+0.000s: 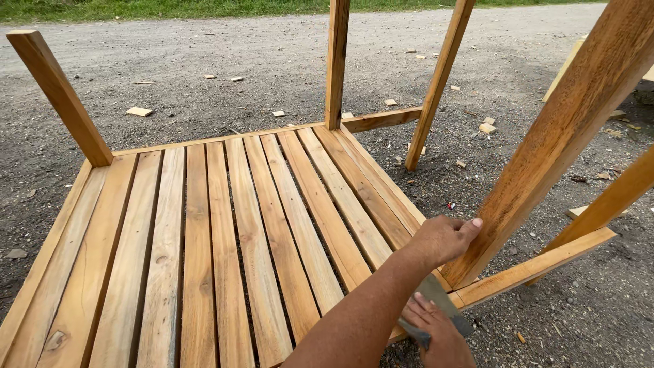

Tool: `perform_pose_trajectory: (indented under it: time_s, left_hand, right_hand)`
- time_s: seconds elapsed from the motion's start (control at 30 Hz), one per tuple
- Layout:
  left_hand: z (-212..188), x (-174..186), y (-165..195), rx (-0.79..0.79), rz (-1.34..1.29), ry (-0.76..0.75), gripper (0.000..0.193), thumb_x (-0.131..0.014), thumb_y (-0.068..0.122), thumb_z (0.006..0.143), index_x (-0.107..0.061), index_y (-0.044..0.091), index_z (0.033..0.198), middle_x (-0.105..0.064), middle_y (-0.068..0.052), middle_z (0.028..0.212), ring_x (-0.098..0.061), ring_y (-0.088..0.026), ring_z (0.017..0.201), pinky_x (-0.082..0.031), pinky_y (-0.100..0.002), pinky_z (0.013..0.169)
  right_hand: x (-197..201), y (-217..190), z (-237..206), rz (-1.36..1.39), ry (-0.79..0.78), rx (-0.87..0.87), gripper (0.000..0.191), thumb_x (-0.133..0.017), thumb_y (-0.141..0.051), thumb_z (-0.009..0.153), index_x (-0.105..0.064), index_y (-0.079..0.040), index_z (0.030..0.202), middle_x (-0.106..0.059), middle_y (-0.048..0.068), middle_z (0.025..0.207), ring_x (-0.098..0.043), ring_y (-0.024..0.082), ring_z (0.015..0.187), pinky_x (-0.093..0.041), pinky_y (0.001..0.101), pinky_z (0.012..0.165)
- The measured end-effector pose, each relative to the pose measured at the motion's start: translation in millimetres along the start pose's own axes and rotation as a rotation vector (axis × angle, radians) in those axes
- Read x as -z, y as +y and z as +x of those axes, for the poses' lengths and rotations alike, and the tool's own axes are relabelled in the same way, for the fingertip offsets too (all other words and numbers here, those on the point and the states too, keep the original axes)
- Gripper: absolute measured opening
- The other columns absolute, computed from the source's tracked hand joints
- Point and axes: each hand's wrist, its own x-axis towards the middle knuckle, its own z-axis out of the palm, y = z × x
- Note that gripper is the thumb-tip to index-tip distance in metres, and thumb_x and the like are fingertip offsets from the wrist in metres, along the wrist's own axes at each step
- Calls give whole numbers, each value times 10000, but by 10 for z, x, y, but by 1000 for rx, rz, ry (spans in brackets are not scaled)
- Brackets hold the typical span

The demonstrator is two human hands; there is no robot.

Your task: The person sands the edges and legs of a wooden chair frame using a sanding block. They move methodically along the frame, smoothing the surfaces of the seat slats, side rails, and vertical legs.

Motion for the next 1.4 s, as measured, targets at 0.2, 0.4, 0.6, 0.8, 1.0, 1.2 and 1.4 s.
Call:
perform_pose_trajectory:
  time_s: [0.2,0.4,0.6,0.8,1.0,1.2,1.4]
  left_hand:
    - [100,-23,-34,28,16,-24,849,-283,697,1017,-693,0,1278,-728,-302,1120,-704,-395,1130,-573,-548,973]
    - [188,-2,26,30,32,3,872,-364,727,974,-749,-21,1202,-757,-291,1038,-739,-384,1084,-603,-536,928]
    - [157,-63,-42,18,27,44,847,-394,743,950,-726,30,1265,-743,-247,1082,-690,-370,1137,-546,-530,988]
    - [292,-100,-116,25,88,66,762,-387,710,974,-764,102,1235,-788,-209,1032,-737,-341,1078,-572,-477,984]
    - [225,-77,-107,-24,56,121,577,-559,583,951,-744,148,1282,-762,-195,1087,-722,-347,1098,-555,-442,1011]
    - [122,-94,55,144,-3,65,503,-597,510,978,-690,188,1354,-709,-178,1256,-669,-306,1193,-526,-500,1048]
    - [78,-132,80,143,13,73,477,-613,468,967,-681,214,1364,-704,-162,1277,-673,-300,1192,-525,-481,1063]
  right_hand:
    - [-71,350,53,-30,152,-162,639,-676,-146,882,-551,-346,1475,-470,-119,1545,-321,112,1505,-197,393,1298]
    - [-82,290,292,-201,136,7,540,-528,-249,947,-515,-309,1484,-493,-55,1537,-354,161,1487,-243,380,1264]
    - [379,-36,109,-94,21,-28,668,-666,-207,855,-513,-335,1493,-459,-83,1585,-380,139,1444,-280,383,1236]
    - [992,-192,282,-169,388,256,591,-652,-115,702,-703,-242,1277,-685,78,1037,-676,288,1070,-558,450,916]
    - [904,-301,582,-112,-49,-167,213,-579,-261,921,-681,-87,991,-725,143,1003,-705,360,1020,-551,493,934]
    - [1019,-201,646,-31,-256,-459,415,-630,-428,974,-710,-26,1038,-771,161,984,-758,304,989,-573,466,958]
    - [1019,-159,749,54,-69,-262,406,-620,-314,905,-725,-136,1254,-782,148,1070,-738,328,1043,-553,467,990]
